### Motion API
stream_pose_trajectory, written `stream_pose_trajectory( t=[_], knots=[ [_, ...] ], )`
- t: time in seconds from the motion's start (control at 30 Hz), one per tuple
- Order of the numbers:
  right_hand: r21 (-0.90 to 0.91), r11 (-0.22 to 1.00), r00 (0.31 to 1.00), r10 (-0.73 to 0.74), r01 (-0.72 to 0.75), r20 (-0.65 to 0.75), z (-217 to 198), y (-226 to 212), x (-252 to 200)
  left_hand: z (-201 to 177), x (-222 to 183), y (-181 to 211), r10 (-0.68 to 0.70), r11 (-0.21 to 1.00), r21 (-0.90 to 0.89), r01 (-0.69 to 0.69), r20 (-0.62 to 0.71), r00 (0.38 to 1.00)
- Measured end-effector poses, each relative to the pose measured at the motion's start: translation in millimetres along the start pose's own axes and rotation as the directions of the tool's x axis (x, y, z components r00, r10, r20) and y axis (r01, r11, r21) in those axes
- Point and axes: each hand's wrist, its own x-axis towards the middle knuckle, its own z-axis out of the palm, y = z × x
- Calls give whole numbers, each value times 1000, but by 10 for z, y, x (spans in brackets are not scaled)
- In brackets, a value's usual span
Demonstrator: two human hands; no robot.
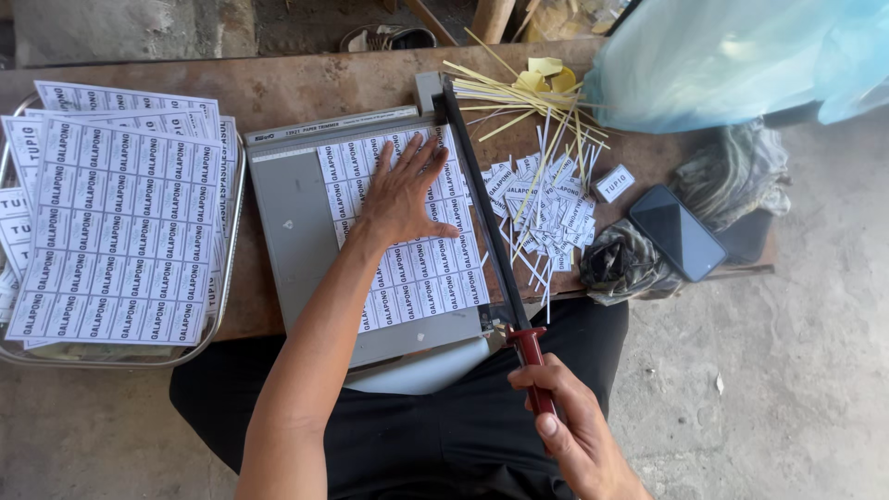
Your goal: The person trims sheets of printed labels using a manual paper cutter, aligning the paper and pressing the lever down to cut strips.
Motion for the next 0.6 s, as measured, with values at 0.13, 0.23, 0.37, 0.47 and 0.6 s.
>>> stream_pose_trajectory(
  t=[0.13,0.23,0.37,0.47,0.6],
  knots=[
    [-47,997,998,59,-60,-18,2,58,-17,9,26,-18,2,1000,4,-2,3,1000],
    [-57,998,999,31,-32,-17,6,93,-33,38,43,-14,5,1000,-12,-5,12,1000],
    [-86,996,1000,-21,20,-14,10,123,-30,31,47,-22,6,999,-31,-7,-10,1000],
    [-114,993,999,-39,37,-11,21,142,-32,25,51,-15,3,999,-35,-4,-12,1000],
    [-158,987,1000,-12,11,-10,33,160,-36,-8,44,4,2,999,-49,-3,-12,1000]
  ],
)
